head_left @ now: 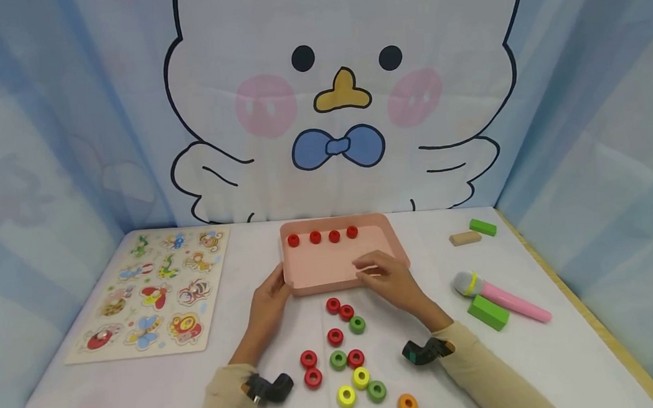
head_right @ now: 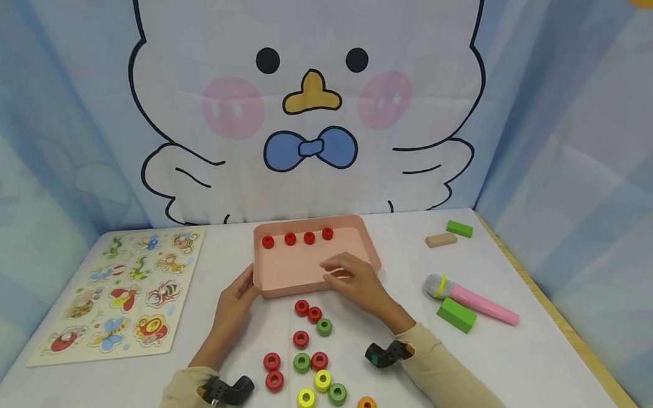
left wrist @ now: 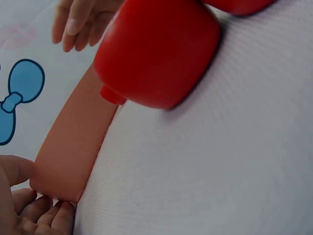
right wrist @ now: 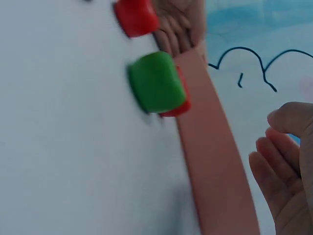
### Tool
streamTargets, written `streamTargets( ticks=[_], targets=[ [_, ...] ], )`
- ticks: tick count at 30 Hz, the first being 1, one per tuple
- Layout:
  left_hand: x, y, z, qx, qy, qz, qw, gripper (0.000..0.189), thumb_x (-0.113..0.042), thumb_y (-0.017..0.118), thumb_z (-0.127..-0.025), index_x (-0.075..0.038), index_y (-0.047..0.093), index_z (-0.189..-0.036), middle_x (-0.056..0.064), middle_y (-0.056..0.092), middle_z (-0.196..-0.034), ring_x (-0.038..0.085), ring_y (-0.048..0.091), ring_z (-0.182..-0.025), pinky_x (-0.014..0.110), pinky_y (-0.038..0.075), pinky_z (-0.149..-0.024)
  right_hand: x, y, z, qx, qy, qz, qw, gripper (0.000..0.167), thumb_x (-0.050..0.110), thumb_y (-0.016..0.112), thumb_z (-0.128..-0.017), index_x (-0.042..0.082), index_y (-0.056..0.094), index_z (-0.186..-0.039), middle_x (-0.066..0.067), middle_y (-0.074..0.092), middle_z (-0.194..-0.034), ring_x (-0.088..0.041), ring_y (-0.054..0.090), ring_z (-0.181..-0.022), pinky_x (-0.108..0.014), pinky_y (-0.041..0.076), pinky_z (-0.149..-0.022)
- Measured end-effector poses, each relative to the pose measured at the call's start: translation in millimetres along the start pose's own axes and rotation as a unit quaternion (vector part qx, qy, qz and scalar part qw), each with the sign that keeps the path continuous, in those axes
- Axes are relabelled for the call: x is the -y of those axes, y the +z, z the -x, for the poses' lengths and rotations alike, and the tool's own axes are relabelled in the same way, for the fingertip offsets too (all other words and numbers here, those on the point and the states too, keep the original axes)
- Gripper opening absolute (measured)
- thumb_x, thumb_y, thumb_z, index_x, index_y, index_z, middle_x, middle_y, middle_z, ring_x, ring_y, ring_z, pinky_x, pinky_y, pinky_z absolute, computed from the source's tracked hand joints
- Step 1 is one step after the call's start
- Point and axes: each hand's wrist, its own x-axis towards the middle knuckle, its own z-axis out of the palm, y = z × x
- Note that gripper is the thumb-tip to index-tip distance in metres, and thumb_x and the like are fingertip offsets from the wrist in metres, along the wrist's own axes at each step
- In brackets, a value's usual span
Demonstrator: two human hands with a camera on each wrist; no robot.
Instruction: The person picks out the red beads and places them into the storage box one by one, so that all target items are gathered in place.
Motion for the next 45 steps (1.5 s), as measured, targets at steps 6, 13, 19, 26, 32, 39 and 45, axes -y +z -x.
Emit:
streamTargets(
  ticks=[6,13,19,26,32,39,45],
  targets=[
    [-1.5,-2.6,1.6,0.005,0.002,0.001,1.0,0.059,-0.024,0.056,-0.101,-0.008,0.033,-0.153,0.005,0.038,-0.153,0.017,0.036,-0.139,0.031,0.037,-0.109,-14.6,14.9,33.9,0.049,-0.038,-0.029,0.9976,0.027,-0.007,0.069,-0.087,0.001,0.068,-0.114,-0.011,0.066,-0.108,-0.024,0.066,-0.098,-0.035,0.058,-0.083],
    [-1.8,-1.7,2.5,0.014,-0.001,0.007,0.9999,0.059,-0.022,0.054,-0.101,-0.007,0.032,-0.154,0.006,0.036,-0.154,0.017,0.035,-0.14,0.03,0.035,-0.11,-14.1,21.9,43.7,0.097,0.057,-0.067,0.9914,0.03,0.002,0.07,-0.09,0.007,0.067,-0.119,-0.004,0.064,-0.114,-0.021,0.064,-0.106,-0.031,0.054,-0.091],
    [-1.8,-2.7,1.5,0.01,-0.001,0.004,0.9999,0.059,-0.021,0.055,-0.101,-0.007,0.032,-0.153,0.006,0.036,-0.154,0.016,0.035,-0.14,0.03,0.035,-0.111,10.7,21.9,38.7,0.137,0.106,-0.072,0.9822,0.033,0.002,0.069,-0.09,0.001,0.065,-0.123,-0.009,0.064,-0.121,-0.025,0.061,-0.111,-0.036,0.05,-0.099],
    [-1.5,-6.4,0.5,0.009,-0.007,-0.006,0.9999,0.059,-0.021,0.054,-0.101,-0.008,0.032,-0.154,0.006,0.036,-0.154,0.016,0.035,-0.14,0.03,0.035,-0.111,29.9,20.1,32.5,0.147,0.112,-0.065,0.9806,0.029,0.003,0.069,-0.09,0.002,0.067,-0.118,-0.008,0.065,-0.118,-0.021,0.06,-0.11,-0.038,0.049,-0.099],
    [1.6,-7.4,1.1,0.013,-0.003,-0.002,0.9999,0.059,-0.02,0.054,-0.101,-0.006,0.032,-0.154,0.008,0.036,-0.154,0.018,0.034,-0.14,0.032,0.035,-0.111,29.2,24.0,33.8,0.135,0.076,-0.053,0.9864,0.028,-0.001,0.071,-0.087,0.0,0.068,-0.115,-0.01,0.066,-0.114,-0.024,0.061,-0.108,-0.039,0.051,-0.097],
    [2.2,-4.7,0.7,0.017,-0.004,-0.006,0.9998,0.059,-0.021,0.054,-0.102,-0.005,0.032,-0.153,0.008,0.036,-0.154,0.019,0.034,-0.14,0.032,0.034,-0.111,28.1,23.1,38.7,0.127,0.072,-0.039,0.9886,0.029,-0.001,0.071,-0.087,0.001,0.068,-0.116,-0.01,0.065,-0.114,-0.024,0.061,-0.108,-0.038,0.05,-0.097],
    [-3.8,-3.0,-0.6,0.02,-0.004,-0.007,0.9998,0.057,-0.018,0.053,-0.102,-0.005,0.032,-0.153,0.008,0.036,-0.154,0.019,0.034,-0.14,0.032,0.035,-0.111,5.3,27.2,40.2,0.124,0.068,-0.027,0.9896,0.032,0.0,0.072,-0.087,0.003,0.068,-0.118,-0.007,0.065,-0.116,-0.024,0.061,-0.109,-0.039,0.05,-0.098]
  ],
)
